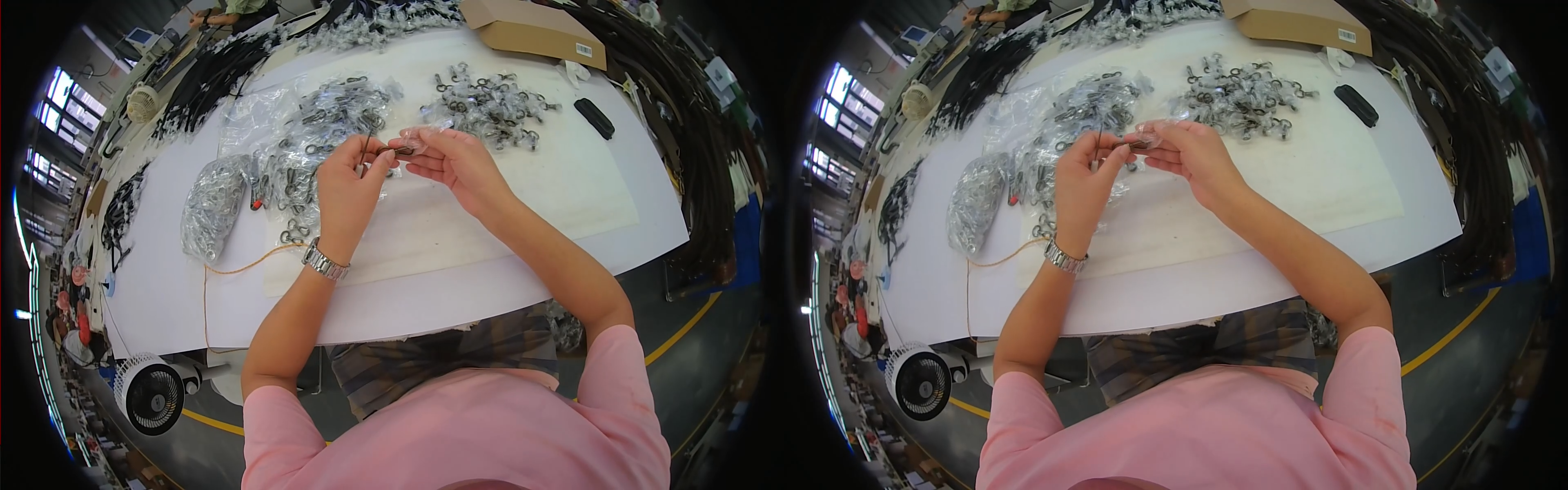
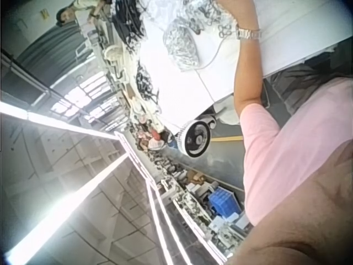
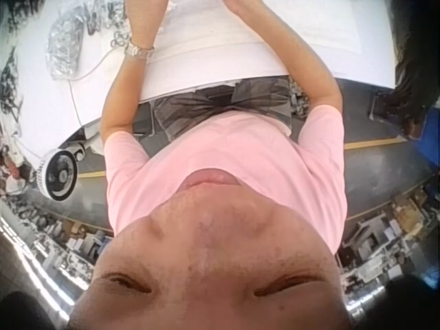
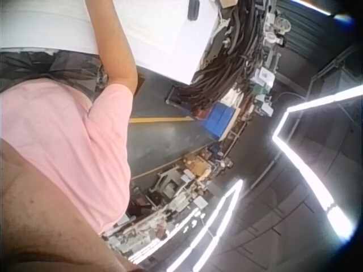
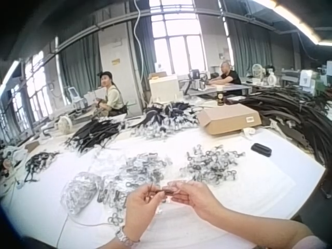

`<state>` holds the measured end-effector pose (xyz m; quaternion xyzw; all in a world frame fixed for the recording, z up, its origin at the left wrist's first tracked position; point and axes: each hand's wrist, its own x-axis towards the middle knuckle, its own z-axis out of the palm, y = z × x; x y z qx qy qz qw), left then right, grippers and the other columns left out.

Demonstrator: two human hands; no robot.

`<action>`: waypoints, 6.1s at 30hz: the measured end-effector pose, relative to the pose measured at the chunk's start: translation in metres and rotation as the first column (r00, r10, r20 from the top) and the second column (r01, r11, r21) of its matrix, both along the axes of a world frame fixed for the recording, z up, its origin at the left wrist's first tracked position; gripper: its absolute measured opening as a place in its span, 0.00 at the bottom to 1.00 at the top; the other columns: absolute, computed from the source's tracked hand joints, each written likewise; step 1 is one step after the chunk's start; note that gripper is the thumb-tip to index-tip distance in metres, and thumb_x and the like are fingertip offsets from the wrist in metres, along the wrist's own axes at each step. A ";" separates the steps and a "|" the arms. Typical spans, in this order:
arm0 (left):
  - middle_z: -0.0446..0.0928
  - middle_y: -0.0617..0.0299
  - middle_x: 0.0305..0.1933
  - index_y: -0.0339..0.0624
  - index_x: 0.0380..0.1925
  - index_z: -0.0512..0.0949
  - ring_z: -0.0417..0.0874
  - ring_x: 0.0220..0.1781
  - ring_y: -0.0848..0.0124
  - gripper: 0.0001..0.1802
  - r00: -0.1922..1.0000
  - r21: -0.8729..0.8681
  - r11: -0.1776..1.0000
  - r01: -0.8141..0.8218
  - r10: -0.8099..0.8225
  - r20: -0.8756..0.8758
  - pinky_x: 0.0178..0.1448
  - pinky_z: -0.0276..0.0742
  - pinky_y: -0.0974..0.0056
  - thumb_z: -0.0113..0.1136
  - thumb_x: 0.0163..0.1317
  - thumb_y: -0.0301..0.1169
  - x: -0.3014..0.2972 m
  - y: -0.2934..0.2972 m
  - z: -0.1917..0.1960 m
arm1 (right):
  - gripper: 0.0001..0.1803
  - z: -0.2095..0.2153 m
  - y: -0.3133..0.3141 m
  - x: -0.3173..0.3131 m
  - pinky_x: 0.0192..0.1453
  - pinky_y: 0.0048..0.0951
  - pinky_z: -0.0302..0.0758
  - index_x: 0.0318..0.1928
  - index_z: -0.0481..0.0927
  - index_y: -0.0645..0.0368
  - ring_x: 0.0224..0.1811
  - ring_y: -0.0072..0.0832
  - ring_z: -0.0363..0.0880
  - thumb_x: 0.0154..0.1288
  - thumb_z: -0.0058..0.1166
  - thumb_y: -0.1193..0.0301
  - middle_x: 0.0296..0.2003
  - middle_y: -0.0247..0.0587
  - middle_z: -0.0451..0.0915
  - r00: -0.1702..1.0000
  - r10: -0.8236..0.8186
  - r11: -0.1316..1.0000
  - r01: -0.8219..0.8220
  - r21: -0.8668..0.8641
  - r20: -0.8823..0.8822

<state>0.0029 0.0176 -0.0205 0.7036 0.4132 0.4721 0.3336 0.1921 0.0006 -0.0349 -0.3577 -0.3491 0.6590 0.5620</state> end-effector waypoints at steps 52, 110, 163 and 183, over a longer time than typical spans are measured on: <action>0.75 0.70 0.23 0.37 0.39 0.81 0.66 0.19 0.87 0.07 0.965 -0.359 0.902 0.238 -0.178 0.194 0.21 0.55 0.76 0.63 0.73 0.31 -0.015 0.009 0.013 | 0.16 0.012 -0.003 -0.009 0.36 0.23 0.76 0.60 0.81 0.62 0.33 0.18 0.79 0.81 0.50 0.68 0.38 0.36 0.87 0.873 0.132 0.961 -0.229 0.154 0.470; 0.79 0.69 0.22 0.36 0.41 0.87 0.72 0.21 0.84 0.11 0.998 -0.200 0.978 0.056 -0.047 0.053 0.27 0.64 0.74 0.58 0.73 0.31 -0.032 0.034 0.008 | 0.15 -0.027 0.016 -0.028 0.43 0.41 0.81 0.46 0.82 0.60 0.39 0.39 0.85 0.63 0.66 0.64 0.41 0.40 0.83 0.046 -0.620 0.714 -0.378 0.589 0.783; 0.74 0.74 0.24 0.40 0.35 0.83 0.64 0.20 0.86 0.10 0.980 -0.396 0.906 0.151 -0.086 0.177 0.23 0.54 0.75 0.67 0.70 0.36 -0.020 0.015 0.013 | 0.15 0.005 -0.002 0.005 0.46 0.29 0.81 0.54 0.78 0.68 0.35 0.20 0.79 0.73 0.59 0.71 0.35 0.34 0.81 0.932 0.206 0.978 -0.200 -0.052 0.298; 0.80 0.64 0.20 0.35 0.26 0.85 0.77 0.23 0.80 0.20 0.978 -0.120 0.984 0.134 -0.151 -0.146 0.29 0.71 0.69 0.63 0.71 0.40 -0.031 0.019 0.004 | 0.11 0.008 0.004 0.001 0.46 0.26 0.83 0.41 0.82 0.59 0.38 0.22 0.87 0.76 0.58 0.63 0.32 0.34 0.85 0.846 0.270 0.953 -0.303 -0.002 0.461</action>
